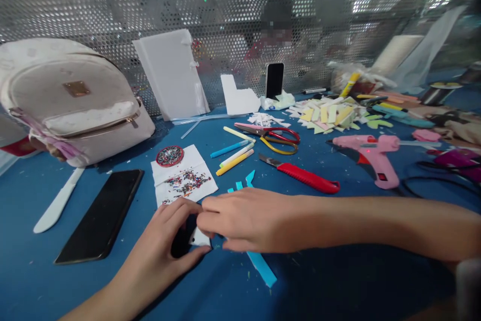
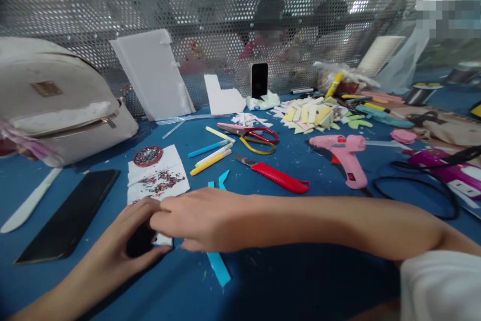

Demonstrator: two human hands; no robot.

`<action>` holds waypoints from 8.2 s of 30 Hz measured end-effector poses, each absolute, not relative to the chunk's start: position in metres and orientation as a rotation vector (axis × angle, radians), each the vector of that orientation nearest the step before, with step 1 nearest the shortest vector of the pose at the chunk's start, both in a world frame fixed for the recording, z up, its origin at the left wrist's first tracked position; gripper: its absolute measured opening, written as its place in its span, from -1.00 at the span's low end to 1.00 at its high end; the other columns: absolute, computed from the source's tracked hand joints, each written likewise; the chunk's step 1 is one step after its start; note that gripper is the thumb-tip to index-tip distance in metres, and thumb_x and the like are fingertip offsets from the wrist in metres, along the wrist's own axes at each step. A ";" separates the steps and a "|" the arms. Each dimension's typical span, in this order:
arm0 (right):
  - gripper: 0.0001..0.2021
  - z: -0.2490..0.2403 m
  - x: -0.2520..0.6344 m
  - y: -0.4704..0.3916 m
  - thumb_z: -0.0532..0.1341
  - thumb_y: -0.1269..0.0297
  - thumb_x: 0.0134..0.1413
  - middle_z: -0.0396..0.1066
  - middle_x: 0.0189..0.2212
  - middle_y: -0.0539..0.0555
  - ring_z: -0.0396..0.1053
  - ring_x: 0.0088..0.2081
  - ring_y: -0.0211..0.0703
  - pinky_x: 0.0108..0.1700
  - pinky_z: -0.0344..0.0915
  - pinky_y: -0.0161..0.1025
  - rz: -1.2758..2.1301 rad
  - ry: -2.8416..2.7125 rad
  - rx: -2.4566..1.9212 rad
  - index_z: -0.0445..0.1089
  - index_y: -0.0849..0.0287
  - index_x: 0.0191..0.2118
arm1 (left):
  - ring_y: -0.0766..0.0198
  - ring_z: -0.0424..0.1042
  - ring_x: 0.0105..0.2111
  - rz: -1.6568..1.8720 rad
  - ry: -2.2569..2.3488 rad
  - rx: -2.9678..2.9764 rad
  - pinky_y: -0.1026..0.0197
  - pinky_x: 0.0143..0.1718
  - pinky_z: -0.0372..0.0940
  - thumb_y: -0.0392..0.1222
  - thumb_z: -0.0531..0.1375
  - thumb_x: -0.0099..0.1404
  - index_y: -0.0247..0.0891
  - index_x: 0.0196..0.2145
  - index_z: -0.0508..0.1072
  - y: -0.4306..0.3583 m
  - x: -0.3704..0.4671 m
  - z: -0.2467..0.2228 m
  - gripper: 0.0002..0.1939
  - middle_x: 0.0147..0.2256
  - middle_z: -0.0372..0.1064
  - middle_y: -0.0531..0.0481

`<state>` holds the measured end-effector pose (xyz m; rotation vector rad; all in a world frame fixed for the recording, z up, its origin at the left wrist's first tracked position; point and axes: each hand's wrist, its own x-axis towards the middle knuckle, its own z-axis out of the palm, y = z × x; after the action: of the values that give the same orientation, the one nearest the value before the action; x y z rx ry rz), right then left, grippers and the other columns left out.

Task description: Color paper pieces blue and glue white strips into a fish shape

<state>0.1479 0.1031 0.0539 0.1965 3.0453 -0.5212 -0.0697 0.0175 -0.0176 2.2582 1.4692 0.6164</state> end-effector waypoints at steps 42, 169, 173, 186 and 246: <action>-0.88 0.057 0.154 0.124 0.22 0.48 0.16 0.35 -0.22 0.06 0.29 -0.28 -0.19 -0.40 -0.02 -0.27 -0.309 3.198 0.346 0.27 0.21 -0.21 | 0.12 0.23 -0.05 0.585 1.482 2.230 0.11 -0.07 0.23 0.04 0.24 0.31 0.01 -0.02 0.25 0.016 -0.069 -0.013 -0.65 -0.01 0.23 0.04; -0.31 0.022 0.206 0.145 0.35 -0.07 -0.01 0.30 0.14 0.19 0.22 0.15 0.12 0.06 0.28 0.01 -0.413 3.236 0.868 0.23 0.15 0.18 | 0.03 0.25 0.03 0.613 1.487 2.456 -0.12 0.15 0.02 -0.08 0.30 0.23 -0.04 0.20 0.04 0.032 -0.025 -0.010 -0.31 0.01 0.30 -0.03; -0.46 0.015 0.203 0.154 0.33 0.04 0.06 0.31 0.11 0.18 0.23 0.13 0.08 0.10 0.26 0.03 -0.453 3.259 0.862 0.28 0.16 0.11 | -0.01 0.22 0.08 0.619 1.486 2.467 -0.15 0.17 0.00 -0.05 0.29 0.24 -0.04 0.21 0.04 0.029 -0.027 -0.011 -0.31 0.08 0.26 -0.06; -0.64 0.027 0.207 0.124 0.17 0.33 0.24 0.27 0.01 0.13 0.30 -0.07 -0.07 -0.11 0.29 -0.15 -0.458 3.272 0.734 0.25 0.07 0.14 | 0.02 0.23 0.05 0.644 1.448 2.490 -0.11 0.16 0.03 0.05 0.29 0.25 -0.05 0.16 0.10 0.030 -0.030 -0.011 -0.37 0.05 0.27 -0.03; -0.40 0.036 0.258 0.089 0.33 0.45 0.05 0.21 0.01 0.08 0.32 -0.15 -0.21 -0.08 0.30 -0.26 -1.000 3.100 0.899 0.15 0.06 0.18 | -0.03 0.21 0.09 0.619 1.434 2.557 -0.20 0.18 0.00 0.03 0.28 0.24 -0.04 0.32 -0.11 0.046 0.008 0.003 -0.15 0.09 0.24 -0.12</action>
<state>0.2575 0.0894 0.0357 0.8987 3.0999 -0.9999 0.0082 0.0459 0.0029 2.5572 1.4338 0.6187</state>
